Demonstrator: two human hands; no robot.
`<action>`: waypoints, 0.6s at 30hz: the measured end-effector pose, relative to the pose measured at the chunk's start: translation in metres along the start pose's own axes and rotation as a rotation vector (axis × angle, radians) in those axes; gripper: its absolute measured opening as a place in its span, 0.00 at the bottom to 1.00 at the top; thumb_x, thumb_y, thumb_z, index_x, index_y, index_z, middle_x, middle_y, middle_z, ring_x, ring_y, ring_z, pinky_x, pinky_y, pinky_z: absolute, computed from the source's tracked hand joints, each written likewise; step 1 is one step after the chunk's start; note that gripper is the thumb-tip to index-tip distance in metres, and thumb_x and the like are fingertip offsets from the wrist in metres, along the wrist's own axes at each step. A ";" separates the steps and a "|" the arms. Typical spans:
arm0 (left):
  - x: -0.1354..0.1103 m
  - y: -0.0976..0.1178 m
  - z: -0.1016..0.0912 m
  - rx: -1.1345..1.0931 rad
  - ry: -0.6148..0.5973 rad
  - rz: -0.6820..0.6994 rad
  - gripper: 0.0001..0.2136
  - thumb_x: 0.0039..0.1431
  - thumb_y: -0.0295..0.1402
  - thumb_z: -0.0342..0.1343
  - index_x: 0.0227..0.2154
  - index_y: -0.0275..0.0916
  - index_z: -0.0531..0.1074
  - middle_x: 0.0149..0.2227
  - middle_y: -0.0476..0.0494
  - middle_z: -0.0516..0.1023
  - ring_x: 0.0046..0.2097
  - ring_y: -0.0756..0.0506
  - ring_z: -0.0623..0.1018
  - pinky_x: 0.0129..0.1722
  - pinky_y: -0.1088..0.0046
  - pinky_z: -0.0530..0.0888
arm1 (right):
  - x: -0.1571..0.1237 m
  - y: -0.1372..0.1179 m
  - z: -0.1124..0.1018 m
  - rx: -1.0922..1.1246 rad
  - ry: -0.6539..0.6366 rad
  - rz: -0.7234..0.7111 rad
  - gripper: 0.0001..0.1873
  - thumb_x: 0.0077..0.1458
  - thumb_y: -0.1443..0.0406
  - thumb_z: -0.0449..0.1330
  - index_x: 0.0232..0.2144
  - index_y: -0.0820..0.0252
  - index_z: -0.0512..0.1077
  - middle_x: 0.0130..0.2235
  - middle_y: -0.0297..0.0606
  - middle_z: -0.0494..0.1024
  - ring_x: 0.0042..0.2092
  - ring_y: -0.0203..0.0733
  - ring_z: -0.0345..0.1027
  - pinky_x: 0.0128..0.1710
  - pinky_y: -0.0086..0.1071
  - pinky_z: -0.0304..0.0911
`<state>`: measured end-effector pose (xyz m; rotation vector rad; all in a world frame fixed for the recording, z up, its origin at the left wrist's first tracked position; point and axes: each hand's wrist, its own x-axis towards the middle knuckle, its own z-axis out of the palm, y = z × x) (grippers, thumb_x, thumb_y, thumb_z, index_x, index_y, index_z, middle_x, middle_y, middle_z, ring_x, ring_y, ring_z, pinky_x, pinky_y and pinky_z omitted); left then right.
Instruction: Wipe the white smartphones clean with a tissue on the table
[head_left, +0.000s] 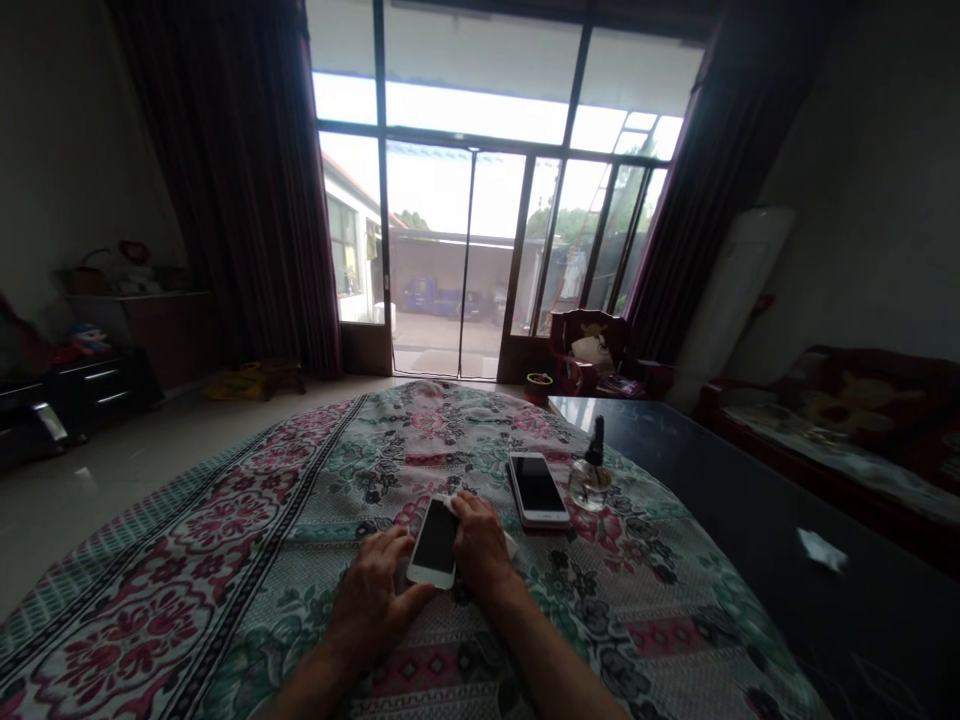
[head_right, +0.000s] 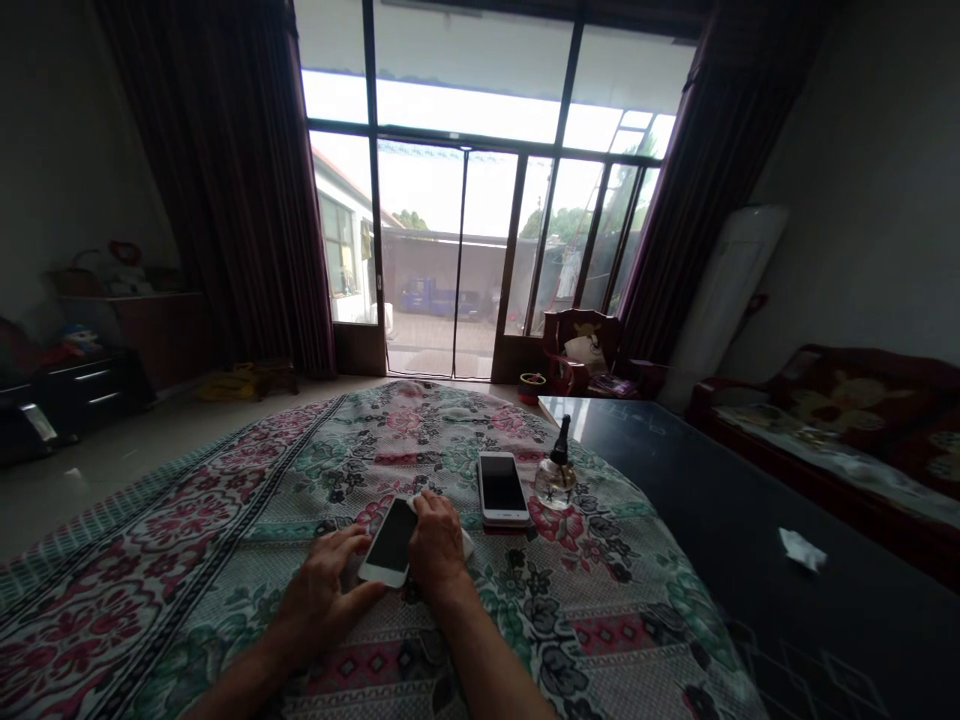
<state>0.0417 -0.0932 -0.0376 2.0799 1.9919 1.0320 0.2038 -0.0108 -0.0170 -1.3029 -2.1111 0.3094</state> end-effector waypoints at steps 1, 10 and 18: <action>0.001 0.004 0.002 0.004 -0.011 -0.009 0.24 0.47 0.40 0.63 0.48 0.38 0.74 0.55 0.36 0.73 0.58 0.35 0.70 0.58 0.54 0.67 | 0.003 0.001 0.002 0.002 -0.001 -0.005 0.24 0.53 0.77 0.48 0.47 0.61 0.74 0.54 0.41 0.74 0.56 0.44 0.63 0.59 0.34 0.54; 0.008 0.013 0.001 -0.018 -0.067 -0.047 0.25 0.45 0.39 0.64 0.49 0.42 0.75 0.54 0.41 0.74 0.57 0.36 0.70 0.58 0.59 0.66 | 0.005 0.000 0.001 -0.022 -0.057 -0.004 0.25 0.53 0.77 0.48 0.50 0.62 0.74 0.57 0.43 0.72 0.58 0.44 0.63 0.59 0.35 0.54; 0.007 0.018 -0.001 -0.037 -0.061 -0.061 0.23 0.44 0.36 0.64 0.47 0.44 0.76 0.53 0.43 0.76 0.56 0.38 0.71 0.57 0.62 0.67 | -0.043 -0.004 -0.016 -0.002 -0.103 -0.143 0.22 0.54 0.74 0.50 0.48 0.59 0.74 0.56 0.41 0.73 0.57 0.45 0.64 0.59 0.38 0.57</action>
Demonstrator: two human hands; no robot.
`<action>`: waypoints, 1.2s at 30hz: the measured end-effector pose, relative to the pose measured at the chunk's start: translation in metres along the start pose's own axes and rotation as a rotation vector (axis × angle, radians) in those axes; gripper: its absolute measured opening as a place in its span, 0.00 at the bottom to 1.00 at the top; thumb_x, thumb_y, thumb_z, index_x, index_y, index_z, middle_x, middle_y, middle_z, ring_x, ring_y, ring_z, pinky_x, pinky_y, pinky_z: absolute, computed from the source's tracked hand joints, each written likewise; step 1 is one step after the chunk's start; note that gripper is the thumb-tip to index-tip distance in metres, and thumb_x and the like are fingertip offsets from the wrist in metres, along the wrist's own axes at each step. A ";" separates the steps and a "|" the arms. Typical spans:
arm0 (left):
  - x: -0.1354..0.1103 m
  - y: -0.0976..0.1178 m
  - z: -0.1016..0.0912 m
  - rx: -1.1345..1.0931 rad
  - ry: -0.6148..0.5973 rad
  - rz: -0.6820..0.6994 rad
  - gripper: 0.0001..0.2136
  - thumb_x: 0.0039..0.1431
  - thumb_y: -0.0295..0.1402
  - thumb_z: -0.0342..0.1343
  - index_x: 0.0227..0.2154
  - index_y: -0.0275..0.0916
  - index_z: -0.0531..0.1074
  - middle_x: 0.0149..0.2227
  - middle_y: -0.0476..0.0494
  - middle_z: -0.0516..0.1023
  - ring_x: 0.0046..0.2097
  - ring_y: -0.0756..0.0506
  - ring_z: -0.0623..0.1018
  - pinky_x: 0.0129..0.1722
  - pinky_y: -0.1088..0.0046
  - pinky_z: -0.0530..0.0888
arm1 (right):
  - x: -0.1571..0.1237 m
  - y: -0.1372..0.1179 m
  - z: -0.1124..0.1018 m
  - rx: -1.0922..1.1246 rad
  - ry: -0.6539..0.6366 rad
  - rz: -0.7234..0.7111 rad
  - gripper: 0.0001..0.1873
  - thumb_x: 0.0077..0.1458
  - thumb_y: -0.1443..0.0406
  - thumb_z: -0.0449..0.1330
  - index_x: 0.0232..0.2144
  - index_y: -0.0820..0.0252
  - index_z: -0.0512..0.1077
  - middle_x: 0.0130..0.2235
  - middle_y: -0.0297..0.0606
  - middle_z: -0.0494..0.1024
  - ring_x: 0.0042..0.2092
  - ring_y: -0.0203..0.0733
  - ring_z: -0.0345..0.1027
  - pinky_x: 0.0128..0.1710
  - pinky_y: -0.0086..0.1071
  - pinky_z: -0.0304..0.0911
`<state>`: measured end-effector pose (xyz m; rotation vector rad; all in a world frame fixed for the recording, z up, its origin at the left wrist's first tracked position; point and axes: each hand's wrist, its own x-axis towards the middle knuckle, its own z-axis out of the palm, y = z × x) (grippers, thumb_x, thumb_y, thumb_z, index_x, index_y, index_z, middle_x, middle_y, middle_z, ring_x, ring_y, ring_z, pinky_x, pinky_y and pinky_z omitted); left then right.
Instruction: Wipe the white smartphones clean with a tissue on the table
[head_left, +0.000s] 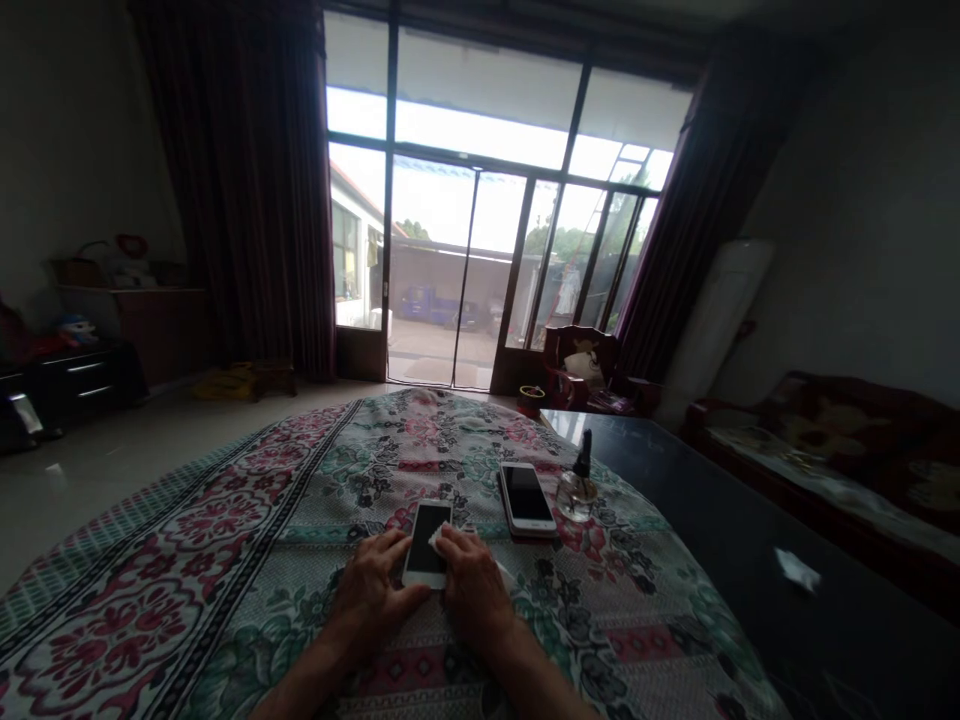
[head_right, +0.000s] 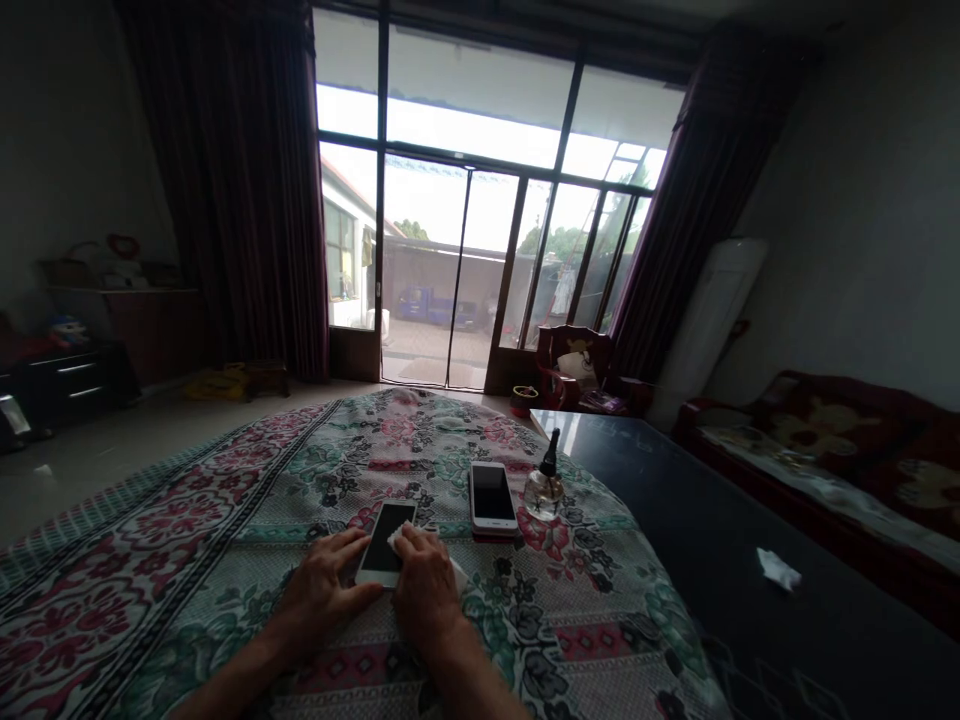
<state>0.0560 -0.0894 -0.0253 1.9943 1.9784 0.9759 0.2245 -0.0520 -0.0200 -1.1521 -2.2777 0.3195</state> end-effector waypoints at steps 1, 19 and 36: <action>0.000 0.000 0.000 -0.002 0.000 0.002 0.22 0.44 0.36 0.64 0.47 0.45 0.76 0.53 0.43 0.76 0.56 0.38 0.71 0.57 0.62 0.66 | -0.008 -0.002 -0.001 0.005 -0.005 -0.015 0.22 0.54 0.74 0.50 0.49 0.59 0.74 0.56 0.41 0.72 0.57 0.45 0.64 0.59 0.37 0.56; 0.001 0.004 -0.003 -0.027 -0.036 -0.016 0.20 0.46 0.39 0.62 0.45 0.46 0.77 0.53 0.44 0.75 0.55 0.37 0.71 0.56 0.61 0.66 | 0.067 0.006 -0.005 -0.115 -0.092 0.078 0.19 0.55 0.75 0.48 0.40 0.59 0.77 0.48 0.42 0.77 0.52 0.43 0.67 0.53 0.32 0.58; -0.002 0.002 -0.001 -0.023 -0.011 -0.009 0.21 0.46 0.40 0.62 0.45 0.44 0.76 0.52 0.43 0.75 0.55 0.38 0.70 0.55 0.63 0.66 | -0.027 -0.009 -0.017 -0.053 -0.117 -0.157 0.22 0.55 0.77 0.50 0.47 0.57 0.74 0.55 0.37 0.73 0.54 0.42 0.65 0.56 0.33 0.58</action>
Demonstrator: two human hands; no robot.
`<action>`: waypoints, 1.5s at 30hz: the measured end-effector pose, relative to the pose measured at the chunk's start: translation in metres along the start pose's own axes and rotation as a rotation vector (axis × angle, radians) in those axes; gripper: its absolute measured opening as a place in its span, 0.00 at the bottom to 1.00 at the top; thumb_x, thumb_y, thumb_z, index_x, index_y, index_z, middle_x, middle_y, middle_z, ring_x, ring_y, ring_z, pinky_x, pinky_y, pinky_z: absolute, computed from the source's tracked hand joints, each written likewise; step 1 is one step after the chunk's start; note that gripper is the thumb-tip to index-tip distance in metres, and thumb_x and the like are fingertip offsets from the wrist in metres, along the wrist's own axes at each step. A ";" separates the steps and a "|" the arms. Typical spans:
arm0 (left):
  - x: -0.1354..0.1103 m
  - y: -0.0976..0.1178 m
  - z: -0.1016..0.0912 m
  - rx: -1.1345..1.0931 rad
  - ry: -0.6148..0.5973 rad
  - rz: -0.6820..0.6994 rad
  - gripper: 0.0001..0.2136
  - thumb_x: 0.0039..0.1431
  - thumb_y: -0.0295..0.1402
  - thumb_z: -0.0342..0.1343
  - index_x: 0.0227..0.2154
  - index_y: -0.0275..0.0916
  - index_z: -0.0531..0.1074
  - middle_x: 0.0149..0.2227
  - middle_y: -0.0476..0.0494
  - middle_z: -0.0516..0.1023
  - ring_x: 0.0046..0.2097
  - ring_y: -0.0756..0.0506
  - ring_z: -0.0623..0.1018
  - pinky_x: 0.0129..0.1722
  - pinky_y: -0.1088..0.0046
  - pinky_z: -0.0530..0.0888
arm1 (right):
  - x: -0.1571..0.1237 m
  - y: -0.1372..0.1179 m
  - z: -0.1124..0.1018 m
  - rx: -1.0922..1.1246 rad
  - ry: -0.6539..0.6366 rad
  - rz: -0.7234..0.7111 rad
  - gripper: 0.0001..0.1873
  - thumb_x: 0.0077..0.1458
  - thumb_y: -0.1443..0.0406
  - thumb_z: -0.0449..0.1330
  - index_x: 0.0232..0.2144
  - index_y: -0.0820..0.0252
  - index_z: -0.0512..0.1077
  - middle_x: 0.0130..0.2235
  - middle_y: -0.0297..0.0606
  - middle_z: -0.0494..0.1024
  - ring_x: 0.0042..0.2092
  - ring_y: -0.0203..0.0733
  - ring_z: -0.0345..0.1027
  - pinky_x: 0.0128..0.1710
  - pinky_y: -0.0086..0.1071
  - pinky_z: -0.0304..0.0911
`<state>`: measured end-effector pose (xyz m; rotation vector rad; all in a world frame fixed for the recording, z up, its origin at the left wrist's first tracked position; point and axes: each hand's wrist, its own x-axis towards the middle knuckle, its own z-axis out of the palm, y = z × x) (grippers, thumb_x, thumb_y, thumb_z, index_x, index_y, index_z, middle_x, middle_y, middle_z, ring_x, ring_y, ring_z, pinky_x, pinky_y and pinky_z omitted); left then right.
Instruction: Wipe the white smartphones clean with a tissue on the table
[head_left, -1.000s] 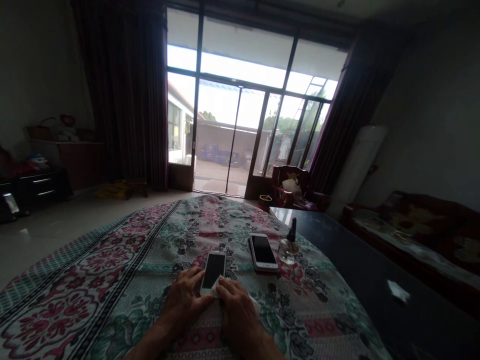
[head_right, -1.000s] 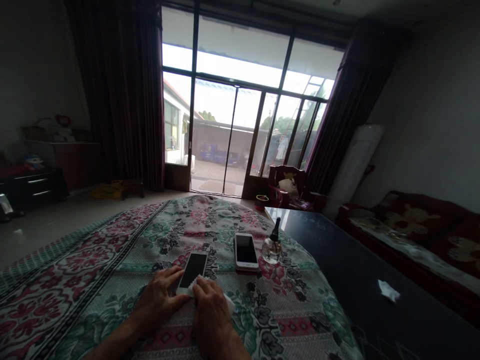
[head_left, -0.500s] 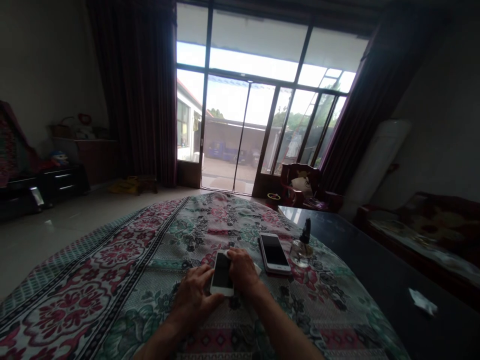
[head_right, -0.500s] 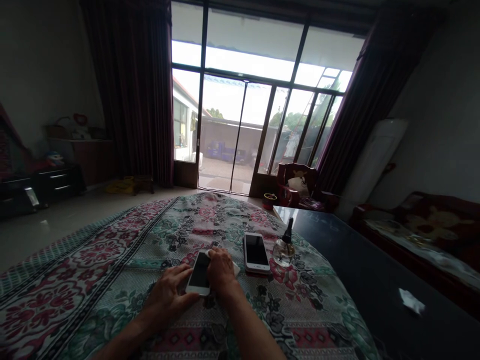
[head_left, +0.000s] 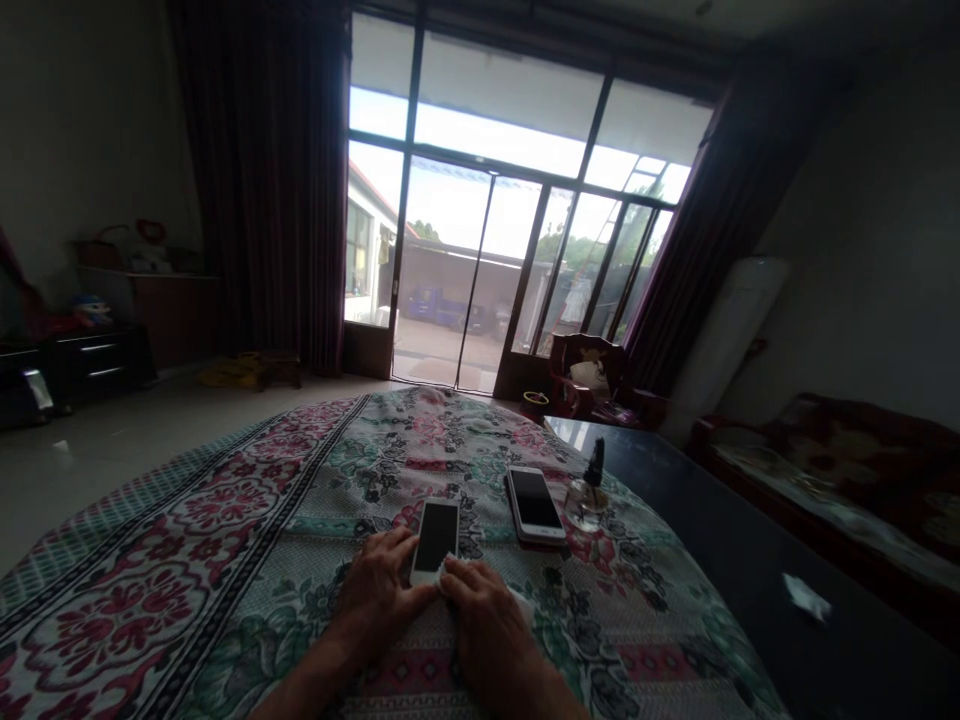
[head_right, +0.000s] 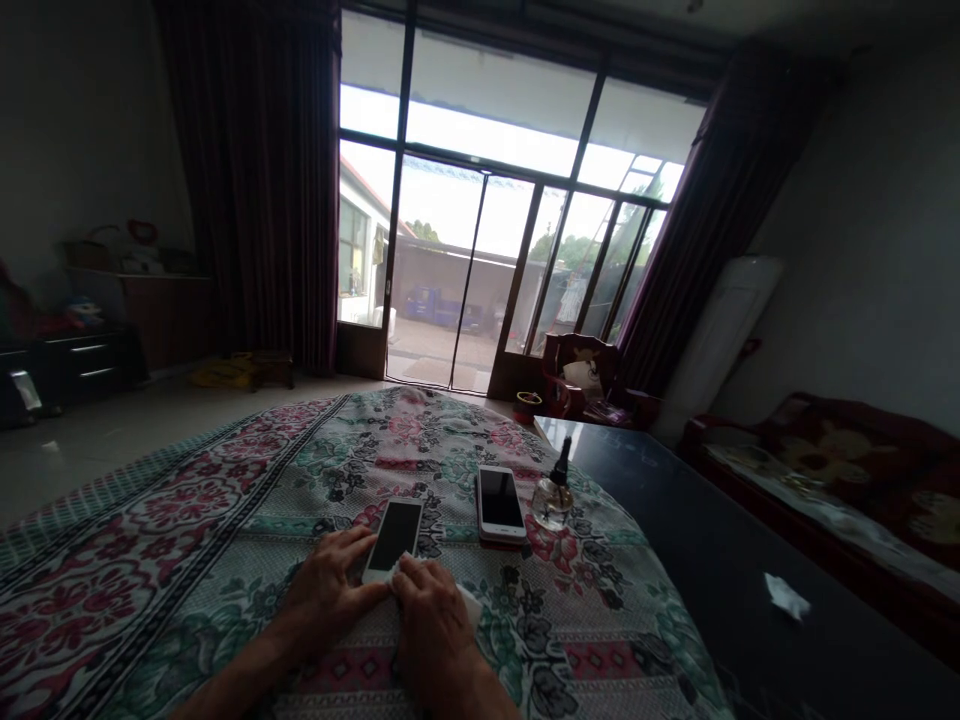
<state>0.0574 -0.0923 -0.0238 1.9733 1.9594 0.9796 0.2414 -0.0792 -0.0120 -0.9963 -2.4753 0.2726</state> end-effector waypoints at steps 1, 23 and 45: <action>0.000 -0.001 -0.001 -0.004 -0.003 0.009 0.21 0.46 0.39 0.62 0.46 0.44 0.76 0.52 0.43 0.75 0.55 0.38 0.70 0.56 0.63 0.66 | 0.003 0.001 -0.001 -0.004 0.002 0.008 0.22 0.55 0.77 0.49 0.46 0.57 0.74 0.55 0.37 0.73 0.54 0.41 0.65 0.56 0.33 0.58; 0.000 -0.010 -0.005 0.011 -0.077 0.074 0.23 0.51 0.40 0.59 0.51 0.48 0.73 0.56 0.44 0.73 0.58 0.39 0.68 0.59 0.61 0.64 | 0.067 0.035 -0.010 0.017 -0.025 -0.063 0.20 0.56 0.75 0.48 0.41 0.58 0.76 0.46 0.38 0.78 0.48 0.39 0.68 0.51 0.31 0.58; 0.009 -0.019 -0.015 0.050 -0.115 0.247 0.22 0.51 0.40 0.60 0.50 0.48 0.74 0.51 0.47 0.75 0.52 0.40 0.71 0.54 0.64 0.69 | 0.021 0.030 -0.018 0.078 0.007 -0.191 0.20 0.53 0.74 0.49 0.41 0.55 0.75 0.50 0.34 0.77 0.51 0.39 0.66 0.57 0.35 0.57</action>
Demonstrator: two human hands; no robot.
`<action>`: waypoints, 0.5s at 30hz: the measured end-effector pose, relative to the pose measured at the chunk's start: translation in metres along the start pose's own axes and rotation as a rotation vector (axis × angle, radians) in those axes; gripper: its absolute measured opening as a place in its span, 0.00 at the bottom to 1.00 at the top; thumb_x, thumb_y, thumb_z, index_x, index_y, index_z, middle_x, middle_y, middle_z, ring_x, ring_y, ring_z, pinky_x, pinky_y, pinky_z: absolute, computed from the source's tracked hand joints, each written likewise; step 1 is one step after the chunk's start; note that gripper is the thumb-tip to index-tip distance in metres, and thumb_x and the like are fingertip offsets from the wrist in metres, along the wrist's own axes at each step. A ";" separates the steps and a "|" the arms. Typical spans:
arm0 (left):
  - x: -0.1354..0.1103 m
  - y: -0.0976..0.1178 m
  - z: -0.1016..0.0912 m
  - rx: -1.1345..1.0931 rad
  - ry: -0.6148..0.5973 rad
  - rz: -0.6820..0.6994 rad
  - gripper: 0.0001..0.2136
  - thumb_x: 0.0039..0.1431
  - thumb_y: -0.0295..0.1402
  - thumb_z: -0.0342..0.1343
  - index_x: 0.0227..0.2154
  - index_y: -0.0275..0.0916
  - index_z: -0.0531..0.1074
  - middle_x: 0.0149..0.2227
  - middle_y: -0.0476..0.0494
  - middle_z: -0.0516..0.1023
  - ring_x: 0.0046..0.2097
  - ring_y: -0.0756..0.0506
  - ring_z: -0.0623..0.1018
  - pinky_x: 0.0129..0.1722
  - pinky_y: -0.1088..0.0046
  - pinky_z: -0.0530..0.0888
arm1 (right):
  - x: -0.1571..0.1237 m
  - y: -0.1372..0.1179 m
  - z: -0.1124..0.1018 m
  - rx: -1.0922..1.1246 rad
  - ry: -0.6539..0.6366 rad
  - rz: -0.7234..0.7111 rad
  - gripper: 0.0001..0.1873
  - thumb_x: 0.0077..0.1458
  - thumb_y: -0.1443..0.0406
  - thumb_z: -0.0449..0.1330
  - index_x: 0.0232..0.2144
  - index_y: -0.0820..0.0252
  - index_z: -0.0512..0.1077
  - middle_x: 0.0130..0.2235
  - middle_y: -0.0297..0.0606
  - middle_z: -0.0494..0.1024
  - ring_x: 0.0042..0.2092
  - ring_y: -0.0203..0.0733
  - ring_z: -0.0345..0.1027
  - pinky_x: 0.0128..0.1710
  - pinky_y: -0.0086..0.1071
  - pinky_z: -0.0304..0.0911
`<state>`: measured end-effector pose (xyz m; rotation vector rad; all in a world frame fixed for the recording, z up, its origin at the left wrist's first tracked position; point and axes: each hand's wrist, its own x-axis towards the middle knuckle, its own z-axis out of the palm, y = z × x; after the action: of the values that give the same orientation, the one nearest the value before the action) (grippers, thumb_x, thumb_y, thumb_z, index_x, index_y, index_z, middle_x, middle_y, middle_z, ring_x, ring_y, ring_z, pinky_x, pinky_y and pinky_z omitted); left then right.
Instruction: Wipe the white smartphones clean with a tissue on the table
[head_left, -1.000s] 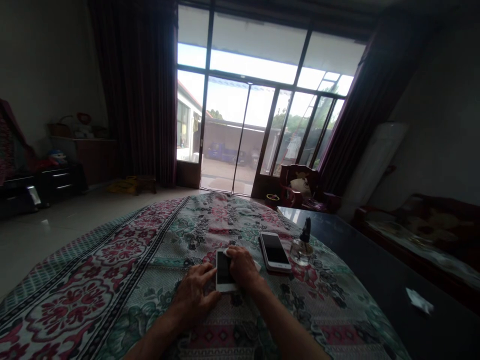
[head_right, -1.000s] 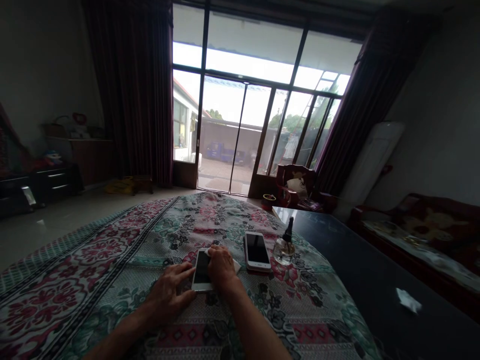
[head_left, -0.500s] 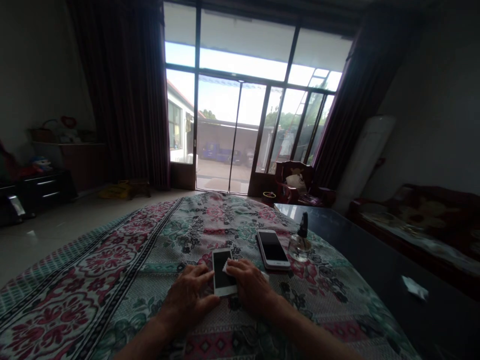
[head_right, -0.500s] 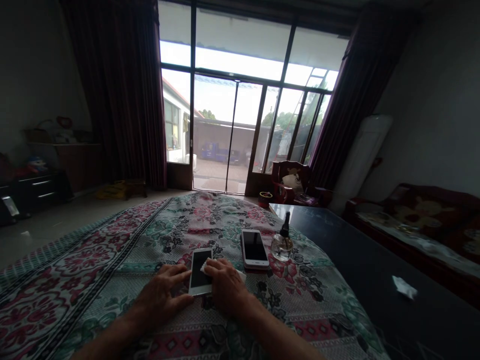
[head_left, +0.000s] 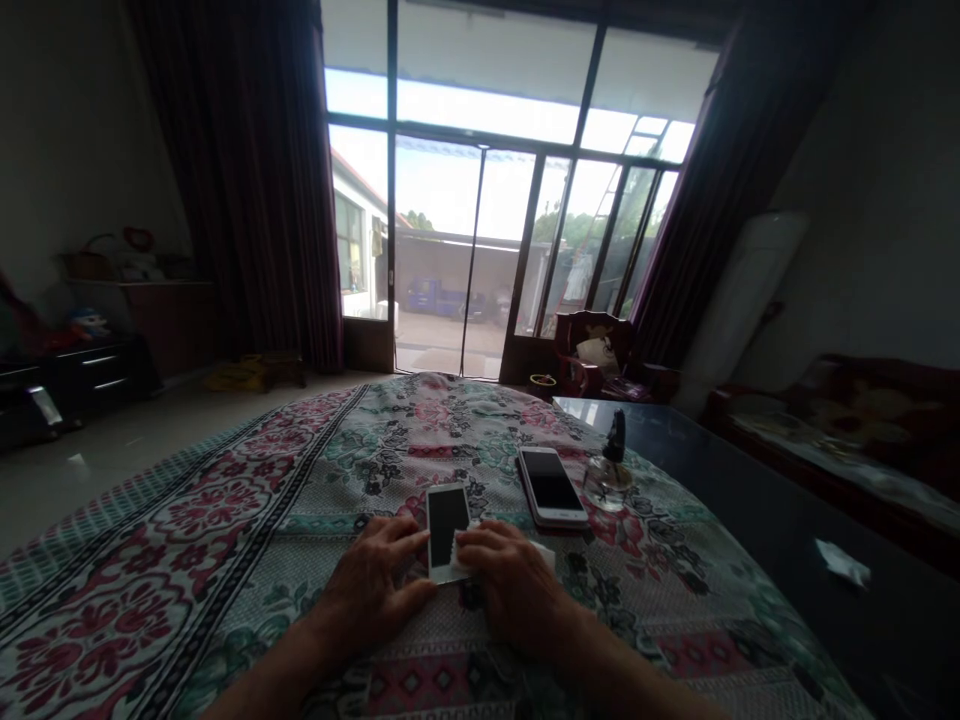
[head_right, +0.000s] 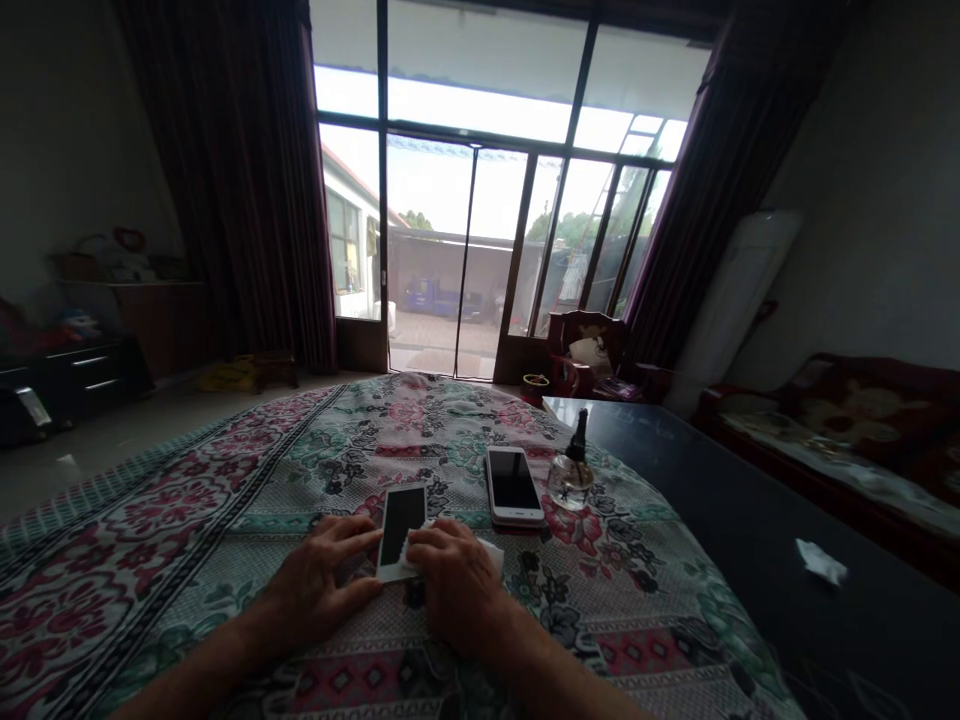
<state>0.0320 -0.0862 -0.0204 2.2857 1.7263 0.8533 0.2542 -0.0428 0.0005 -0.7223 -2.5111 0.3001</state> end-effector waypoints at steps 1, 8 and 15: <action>0.000 0.001 0.000 0.008 -0.002 -0.004 0.21 0.51 0.41 0.60 0.50 0.48 0.74 0.51 0.47 0.75 0.53 0.40 0.71 0.54 0.63 0.69 | 0.000 0.003 -0.001 -0.010 0.022 0.040 0.21 0.53 0.75 0.49 0.42 0.56 0.75 0.50 0.35 0.77 0.51 0.40 0.66 0.56 0.35 0.58; 0.004 0.011 0.007 0.114 0.019 -0.054 0.19 0.53 0.46 0.59 0.46 0.45 0.75 0.48 0.45 0.77 0.51 0.39 0.72 0.51 0.61 0.69 | 0.002 0.006 0.006 -0.080 0.016 0.120 0.22 0.53 0.73 0.51 0.49 0.60 0.72 0.56 0.42 0.72 0.55 0.45 0.63 0.58 0.38 0.57; 0.005 0.022 0.006 0.207 0.043 -0.056 0.16 0.54 0.47 0.59 0.41 0.44 0.76 0.40 0.44 0.78 0.45 0.39 0.74 0.48 0.60 0.69 | 0.003 0.007 0.009 -0.063 0.029 0.071 0.22 0.53 0.75 0.49 0.48 0.60 0.73 0.55 0.42 0.73 0.55 0.44 0.64 0.59 0.39 0.55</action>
<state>0.0544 -0.0868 -0.0142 2.3473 1.9725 0.7506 0.2506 -0.0364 -0.0080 -0.8366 -2.4808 0.2353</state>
